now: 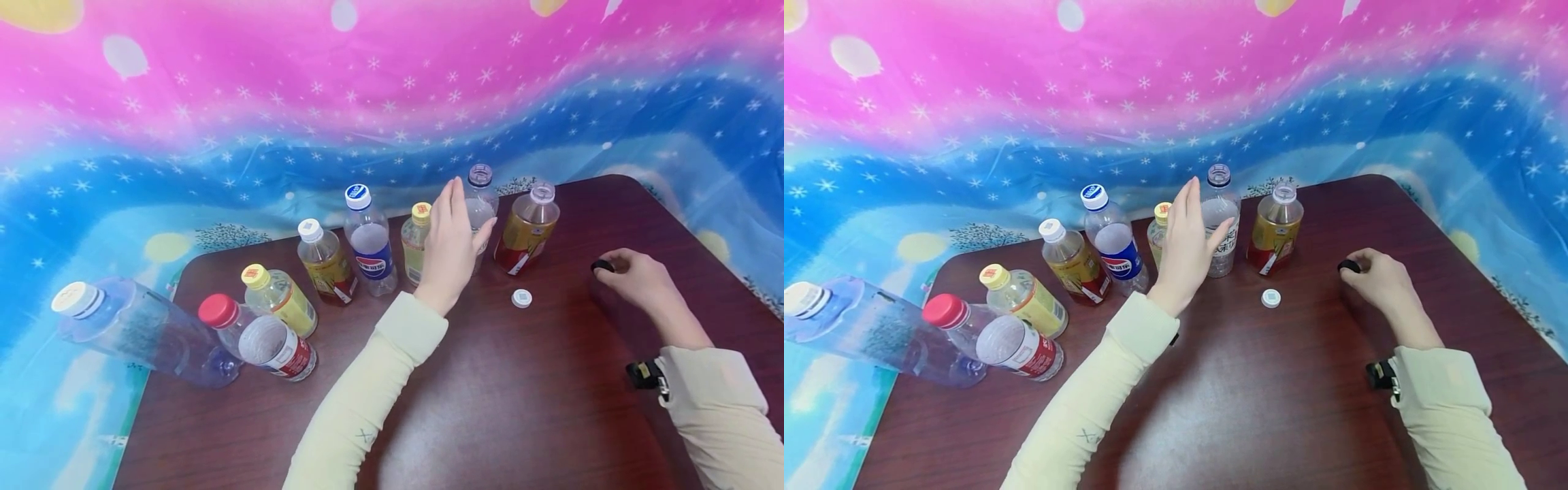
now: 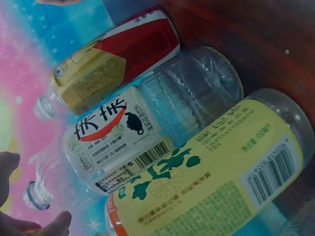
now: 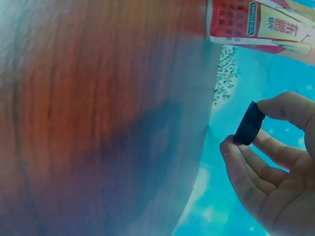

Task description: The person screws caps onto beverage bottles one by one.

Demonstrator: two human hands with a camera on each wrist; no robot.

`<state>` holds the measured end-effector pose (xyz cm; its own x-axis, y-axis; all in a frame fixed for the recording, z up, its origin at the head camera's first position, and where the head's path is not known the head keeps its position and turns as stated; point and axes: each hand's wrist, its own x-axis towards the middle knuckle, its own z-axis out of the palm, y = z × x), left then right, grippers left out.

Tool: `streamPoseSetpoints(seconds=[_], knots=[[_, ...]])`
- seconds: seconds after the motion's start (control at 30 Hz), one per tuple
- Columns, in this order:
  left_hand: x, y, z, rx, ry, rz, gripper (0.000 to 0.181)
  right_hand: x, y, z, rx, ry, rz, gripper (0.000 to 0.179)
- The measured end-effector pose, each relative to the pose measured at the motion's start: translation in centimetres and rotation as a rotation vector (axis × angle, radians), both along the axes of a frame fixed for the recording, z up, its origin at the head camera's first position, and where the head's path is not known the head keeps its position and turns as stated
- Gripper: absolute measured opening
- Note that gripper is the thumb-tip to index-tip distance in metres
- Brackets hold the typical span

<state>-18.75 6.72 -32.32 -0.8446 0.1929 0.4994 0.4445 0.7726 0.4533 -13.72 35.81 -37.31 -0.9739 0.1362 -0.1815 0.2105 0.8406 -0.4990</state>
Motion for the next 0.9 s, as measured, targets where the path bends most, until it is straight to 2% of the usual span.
streamPoseSetpoints(seconds=[0.23,0.37,0.67,0.9], knots=[[-0.6,1.2,0.2,-0.152,-0.007,0.099,0.076,-0.1,-0.8,0.5,0.001,0.032,0.004,0.054],[-0.6,1.5,0.1,-0.187,0.003,0.123,0.070,-0.1,-1.2,0.8,-0.003,0.044,0.011,0.055],[-0.4,1.5,-0.5,-0.094,-0.019,0.068,0.064,0.0,-2.0,1.5,-0.012,0.073,0.005,0.050],[1.1,0.9,-0.9,0.045,-0.037,0.003,0.070,0.3,-3.2,2.4,-0.020,0.146,-0.018,0.048]])
